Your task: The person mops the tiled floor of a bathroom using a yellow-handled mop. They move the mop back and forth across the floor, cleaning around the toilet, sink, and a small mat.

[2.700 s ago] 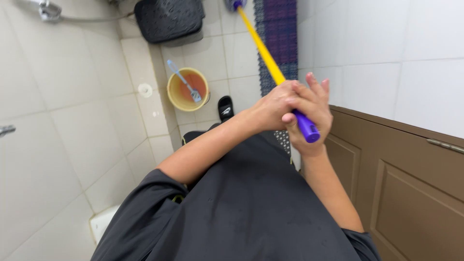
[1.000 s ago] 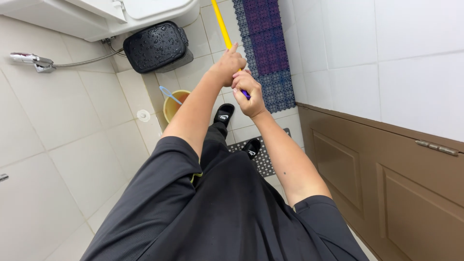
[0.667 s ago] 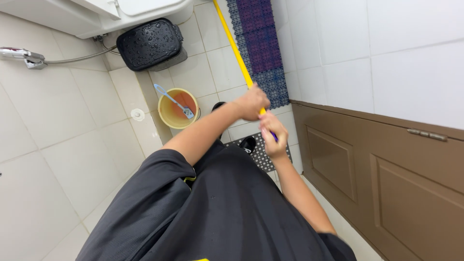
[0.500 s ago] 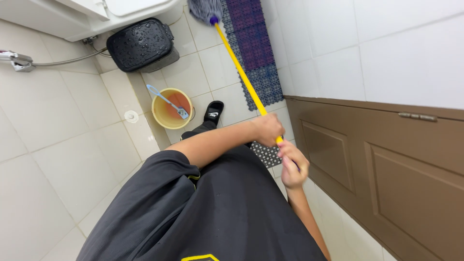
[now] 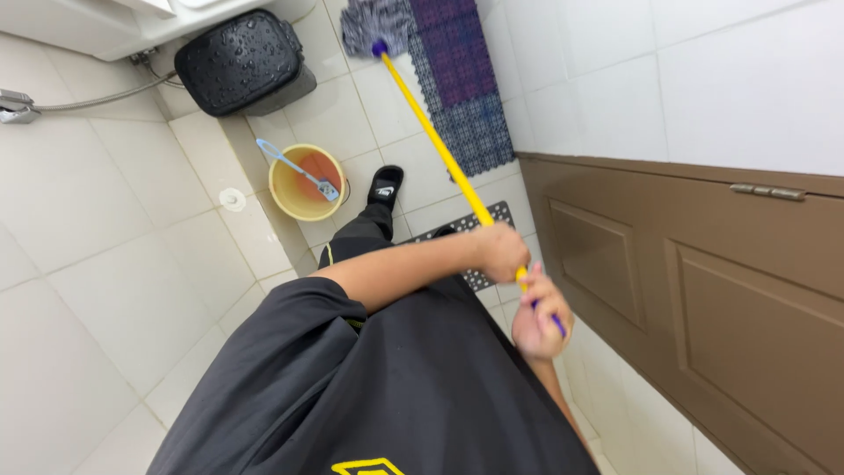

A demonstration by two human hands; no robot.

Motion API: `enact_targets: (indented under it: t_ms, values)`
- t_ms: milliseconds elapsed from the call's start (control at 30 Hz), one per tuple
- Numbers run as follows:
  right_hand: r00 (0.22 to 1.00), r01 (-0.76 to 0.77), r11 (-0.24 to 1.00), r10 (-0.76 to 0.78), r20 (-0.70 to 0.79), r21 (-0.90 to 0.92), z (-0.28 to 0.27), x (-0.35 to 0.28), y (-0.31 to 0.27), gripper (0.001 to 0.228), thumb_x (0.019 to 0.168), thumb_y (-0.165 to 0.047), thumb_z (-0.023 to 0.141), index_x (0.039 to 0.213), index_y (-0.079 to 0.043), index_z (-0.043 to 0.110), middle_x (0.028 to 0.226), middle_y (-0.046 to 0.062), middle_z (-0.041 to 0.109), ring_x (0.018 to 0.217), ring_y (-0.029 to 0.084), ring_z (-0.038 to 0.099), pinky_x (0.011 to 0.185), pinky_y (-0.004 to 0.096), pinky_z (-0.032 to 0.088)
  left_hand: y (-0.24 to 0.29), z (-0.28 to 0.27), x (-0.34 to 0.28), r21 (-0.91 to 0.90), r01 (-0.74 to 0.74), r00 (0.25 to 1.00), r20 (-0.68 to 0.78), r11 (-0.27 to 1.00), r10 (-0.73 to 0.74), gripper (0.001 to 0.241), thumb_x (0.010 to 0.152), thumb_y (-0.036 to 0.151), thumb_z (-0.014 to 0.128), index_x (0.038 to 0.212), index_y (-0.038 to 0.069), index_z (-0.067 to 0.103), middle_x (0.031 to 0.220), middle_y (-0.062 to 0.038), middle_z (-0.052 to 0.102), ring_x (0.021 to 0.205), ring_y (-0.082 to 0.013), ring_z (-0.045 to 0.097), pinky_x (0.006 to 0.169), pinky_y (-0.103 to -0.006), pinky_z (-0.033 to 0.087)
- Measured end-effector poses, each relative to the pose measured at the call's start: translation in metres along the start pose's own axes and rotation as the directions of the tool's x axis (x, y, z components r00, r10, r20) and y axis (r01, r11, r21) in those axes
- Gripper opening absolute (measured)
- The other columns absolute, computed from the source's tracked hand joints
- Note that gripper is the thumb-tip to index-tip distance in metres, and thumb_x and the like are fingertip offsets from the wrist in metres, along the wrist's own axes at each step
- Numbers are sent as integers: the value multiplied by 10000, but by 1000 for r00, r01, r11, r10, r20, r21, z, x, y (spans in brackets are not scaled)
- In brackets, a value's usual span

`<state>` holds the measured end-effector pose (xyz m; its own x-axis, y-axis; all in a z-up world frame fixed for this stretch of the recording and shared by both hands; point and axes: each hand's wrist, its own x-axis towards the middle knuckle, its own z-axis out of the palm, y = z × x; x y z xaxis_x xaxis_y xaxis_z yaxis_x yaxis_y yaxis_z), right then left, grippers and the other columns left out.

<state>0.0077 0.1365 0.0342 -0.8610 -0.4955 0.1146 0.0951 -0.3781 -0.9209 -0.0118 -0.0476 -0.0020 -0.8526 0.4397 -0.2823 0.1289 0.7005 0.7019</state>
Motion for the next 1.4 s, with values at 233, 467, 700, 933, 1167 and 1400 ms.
enact_targets:
  t_ms: [233,467,700,933,1167,1400]
  values:
    - [981,-152,988,155,116,-28,67,112,97,138,871,-84,504,759,-3,495,1021,185,662,1213,345,575,1155,494,383,-162,-42,-8,239,179,975,-176,954,-139,255,790,380,691,815,138,767,804,-128,753,802,-309,721,833,-477,521]
    - [930,-42,964,134,343,-263,127,157,66,341,1020,-210,538,749,-3,542,982,138,667,1181,306,594,1106,455,405,-181,-96,-62,134,208,950,-263,969,-168,296,757,384,715,742,90,735,761,-171,716,769,-382,689,748,-472,539]
    - [906,68,972,34,422,-223,60,76,4,388,1048,-245,551,726,-32,515,839,96,610,1032,277,608,1208,496,368,-82,-20,-29,97,73,929,-369,993,-32,348,783,436,695,717,96,727,716,-174,703,708,-395,686,682,-500,541]
    - [934,-32,975,108,341,-220,-65,4,-109,333,1015,-201,537,771,24,559,806,129,582,984,302,602,1197,515,387,88,39,42,-13,115,962,-247,993,-115,297,744,426,676,721,138,742,730,-147,724,724,-364,723,693,-474,578]
    - [924,-68,987,117,363,-145,-149,-36,-165,394,1006,-254,545,678,-39,502,811,137,595,974,317,600,1225,522,368,182,72,92,-78,72,978,-189,994,-85,356,813,454,629,745,133,766,764,-164,736,759,-375,727,698,-485,590]
    - [948,55,995,-25,316,-85,-171,-32,-137,256,823,-209,598,683,-47,458,797,150,604,945,314,613,1256,564,348,169,86,119,-35,82,994,-72,996,-84,390,811,444,643,735,82,768,775,-183,742,773,-367,736,721,-467,600]
